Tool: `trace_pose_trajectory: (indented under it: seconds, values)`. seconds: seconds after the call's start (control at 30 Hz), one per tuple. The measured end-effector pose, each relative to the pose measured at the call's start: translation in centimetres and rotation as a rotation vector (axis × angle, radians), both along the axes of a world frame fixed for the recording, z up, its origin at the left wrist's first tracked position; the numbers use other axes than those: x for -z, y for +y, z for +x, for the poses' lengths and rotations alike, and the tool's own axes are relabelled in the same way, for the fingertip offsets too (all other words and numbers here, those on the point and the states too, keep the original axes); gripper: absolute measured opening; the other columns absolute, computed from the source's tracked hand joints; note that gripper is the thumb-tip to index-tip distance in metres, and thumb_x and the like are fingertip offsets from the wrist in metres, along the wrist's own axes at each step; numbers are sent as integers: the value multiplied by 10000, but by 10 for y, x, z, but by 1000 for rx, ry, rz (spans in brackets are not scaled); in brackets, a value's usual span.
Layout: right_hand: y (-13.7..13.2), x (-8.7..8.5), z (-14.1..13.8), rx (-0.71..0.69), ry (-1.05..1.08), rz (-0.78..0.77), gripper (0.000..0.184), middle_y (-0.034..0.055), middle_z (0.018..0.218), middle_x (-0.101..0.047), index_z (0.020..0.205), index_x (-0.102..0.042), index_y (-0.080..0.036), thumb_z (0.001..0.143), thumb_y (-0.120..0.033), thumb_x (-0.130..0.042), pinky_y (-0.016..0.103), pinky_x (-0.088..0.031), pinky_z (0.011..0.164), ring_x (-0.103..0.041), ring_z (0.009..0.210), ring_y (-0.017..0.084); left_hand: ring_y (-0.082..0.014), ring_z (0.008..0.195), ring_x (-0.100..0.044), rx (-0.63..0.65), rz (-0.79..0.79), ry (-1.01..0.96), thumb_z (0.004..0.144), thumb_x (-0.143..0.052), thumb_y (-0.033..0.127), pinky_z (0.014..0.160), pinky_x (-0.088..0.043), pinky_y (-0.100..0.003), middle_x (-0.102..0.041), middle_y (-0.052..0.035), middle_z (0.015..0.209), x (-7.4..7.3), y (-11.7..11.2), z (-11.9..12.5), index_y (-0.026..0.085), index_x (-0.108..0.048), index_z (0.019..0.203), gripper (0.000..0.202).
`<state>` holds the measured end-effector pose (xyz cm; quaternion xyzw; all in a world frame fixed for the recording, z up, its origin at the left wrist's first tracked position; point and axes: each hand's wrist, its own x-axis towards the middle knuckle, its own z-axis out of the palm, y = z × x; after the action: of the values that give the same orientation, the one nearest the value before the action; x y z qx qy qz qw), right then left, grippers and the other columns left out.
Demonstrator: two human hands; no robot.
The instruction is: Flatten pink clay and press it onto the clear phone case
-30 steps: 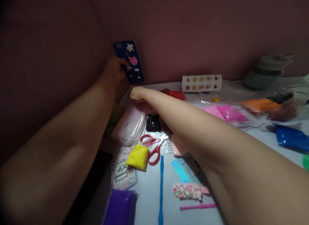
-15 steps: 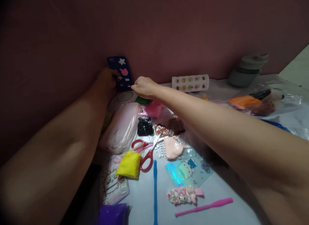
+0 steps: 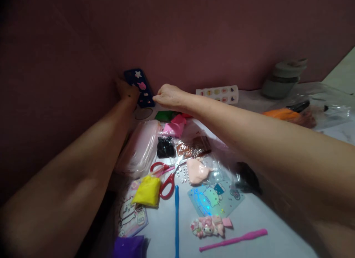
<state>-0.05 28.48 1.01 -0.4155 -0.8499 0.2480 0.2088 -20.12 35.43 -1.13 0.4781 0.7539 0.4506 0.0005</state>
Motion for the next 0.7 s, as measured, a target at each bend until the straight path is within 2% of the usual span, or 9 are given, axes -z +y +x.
trace_pose_trajectory:
  seconds: [0.07,0.13,0.23,0.37,0.53,0.7]
  values:
    - [1,1,4,1,13,-11,271,34,669,-560,704,-614,-124,939,-205,-506,260,-358,599,-462,615,121,-277,1148,-594,-139,38,87,935,-623,331,950,-524,-508,-558,-125,1343,2,-2,5,170,-546,1303,409]
    - [4,3,7,-7,31,-20,270,28,653,-552,699,-607,-132,937,-211,-505,260,-354,585,-451,595,119,-293,1188,-571,-218,46,157,931,-626,337,976,-506,-529,-531,-127,1381,3,-2,10,179,-534,1323,433]
    - [9,7,12,-23,64,-32,251,41,699,-595,722,-614,-137,933,-208,-498,250,-383,594,-500,623,128,-297,1199,-567,-268,-9,184,929,-626,350,980,-502,-531,-531,-125,1382,8,4,17,184,-533,1325,439]
    - [9,10,21,-6,74,-46,214,61,719,-630,740,-627,-141,916,-206,-525,240,-438,640,-561,676,149,-280,1152,-596,-321,-123,127,932,-625,352,949,-525,-506,-564,-119,1335,18,16,20,177,-551,1299,413]
    - [2,8,32,41,65,-58,170,70,701,-645,776,-664,-147,892,-215,-560,254,-475,687,-599,722,180,-275,1140,-600,-306,-199,118,935,-621,347,941,-530,-502,-567,-119,1331,21,20,17,174,-553,1294,404]
    - [-4,10,36,66,53,-76,174,89,739,-668,828,-693,-144,897,-214,-549,287,-491,692,-616,743,206,-266,1126,-604,-146,-285,153,939,-617,337,935,-530,-499,-572,-122,1321,13,19,10,167,-551,1292,398]
